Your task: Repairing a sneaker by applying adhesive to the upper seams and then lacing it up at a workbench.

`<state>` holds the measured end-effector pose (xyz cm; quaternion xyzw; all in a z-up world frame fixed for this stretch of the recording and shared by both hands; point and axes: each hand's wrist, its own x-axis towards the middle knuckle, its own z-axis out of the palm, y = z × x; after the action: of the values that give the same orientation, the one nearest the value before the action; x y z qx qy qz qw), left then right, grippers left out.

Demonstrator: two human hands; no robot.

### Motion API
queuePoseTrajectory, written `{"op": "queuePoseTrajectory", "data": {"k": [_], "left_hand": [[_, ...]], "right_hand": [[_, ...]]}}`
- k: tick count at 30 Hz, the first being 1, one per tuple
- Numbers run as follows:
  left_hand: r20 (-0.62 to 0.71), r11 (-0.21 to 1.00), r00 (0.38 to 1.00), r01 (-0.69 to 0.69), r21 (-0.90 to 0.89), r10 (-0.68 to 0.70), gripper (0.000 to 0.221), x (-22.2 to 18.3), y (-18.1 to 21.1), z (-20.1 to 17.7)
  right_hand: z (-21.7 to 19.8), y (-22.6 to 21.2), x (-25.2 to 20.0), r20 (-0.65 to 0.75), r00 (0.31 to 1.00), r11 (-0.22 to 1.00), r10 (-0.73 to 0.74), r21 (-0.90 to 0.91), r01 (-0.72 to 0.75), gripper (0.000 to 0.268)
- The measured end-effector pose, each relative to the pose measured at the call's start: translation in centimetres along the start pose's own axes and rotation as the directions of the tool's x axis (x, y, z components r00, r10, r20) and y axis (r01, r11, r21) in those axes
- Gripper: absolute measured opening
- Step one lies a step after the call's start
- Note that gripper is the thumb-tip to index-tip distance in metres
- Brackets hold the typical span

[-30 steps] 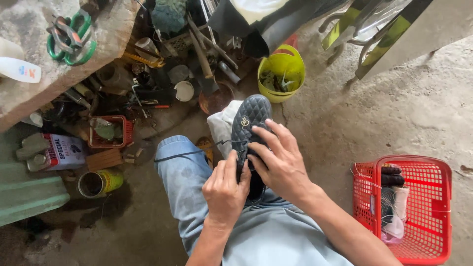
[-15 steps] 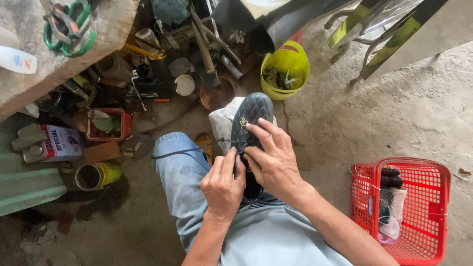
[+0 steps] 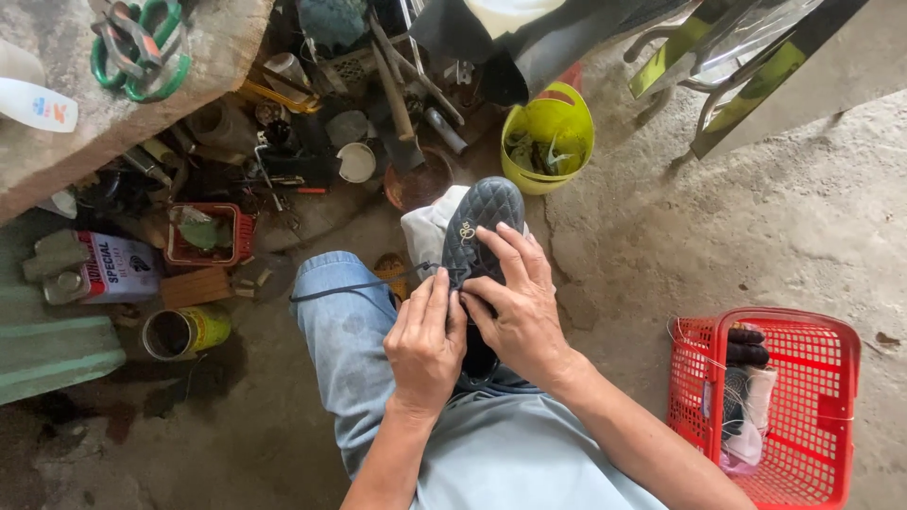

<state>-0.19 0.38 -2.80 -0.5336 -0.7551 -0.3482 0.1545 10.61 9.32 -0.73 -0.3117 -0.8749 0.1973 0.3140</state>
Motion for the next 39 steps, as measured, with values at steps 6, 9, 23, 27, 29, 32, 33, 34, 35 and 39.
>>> {"op": "queuePoseTrajectory", "data": {"k": [6,9,23,27,29,32,33,34,35,39], "left_hand": [[0.025,0.981,0.996,0.084,-0.173,-0.081,0.025,0.4,-0.6,-0.1],[0.053,0.96,0.991,0.135,-0.245,-0.125,0.022,0.5,-0.6,-0.2],[0.138,0.82,0.914,0.403,-0.406,-0.381,0.018,-0.2,-2.7,0.6],[0.158,0.873,0.931,0.365,-0.324,-0.33,0.015,0.1,-1.4,-0.9],[0.132,0.908,0.949,0.311,-0.279,-0.285,0.017,-0.4,-1.2,-0.7],[0.135,0.952,0.974,0.208,-0.223,-0.181,0.02,-0.5,-0.7,-0.8],[0.151,0.966,0.98,0.161,-0.202,-0.132,0.022,-0.2,-0.6,-0.9],[0.148,0.965,0.981,0.158,-0.209,-0.129,0.022,0.0,-0.3,-0.9],[0.148,0.976,0.983,0.133,-0.172,-0.108,0.021,0.2,0.0,-0.9],[0.103,0.995,0.99,0.101,-0.018,-0.099,0.026,-0.2,0.2,0.4]], "right_hand": [[0.5,-0.2,-0.2,-0.011,1.0,0.999,0.003,0.042,-0.003,0.008],[0.2,0.1,-0.4,0.037,0.999,1.0,0.0,0.025,-0.001,0.009],[-2.3,-1.2,-0.7,0.249,0.968,0.967,-0.021,0.25,-0.043,0.007],[-5.5,-0.6,-0.7,0.275,0.954,0.842,0.119,0.481,-0.244,0.007],[-8.5,1.8,0.1,0.217,0.961,0.799,0.174,0.539,-0.266,0.007],[-12.8,5.2,1.3,0.067,0.942,0.682,0.328,0.673,-0.286,0.007],[-14.1,6.4,1.9,-0.012,0.91,0.603,0.415,0.752,-0.265,0.007],[-14.2,6.9,1.8,-0.019,0.91,0.61,0.413,0.748,-0.261,0.007],[-14.2,7.5,1.9,-0.148,0.899,0.88,0.411,0.32,-0.35,0.033],[-11.2,5.9,-0.2,-0.229,0.962,0.988,0.151,-0.003,-0.156,0.034]]}}
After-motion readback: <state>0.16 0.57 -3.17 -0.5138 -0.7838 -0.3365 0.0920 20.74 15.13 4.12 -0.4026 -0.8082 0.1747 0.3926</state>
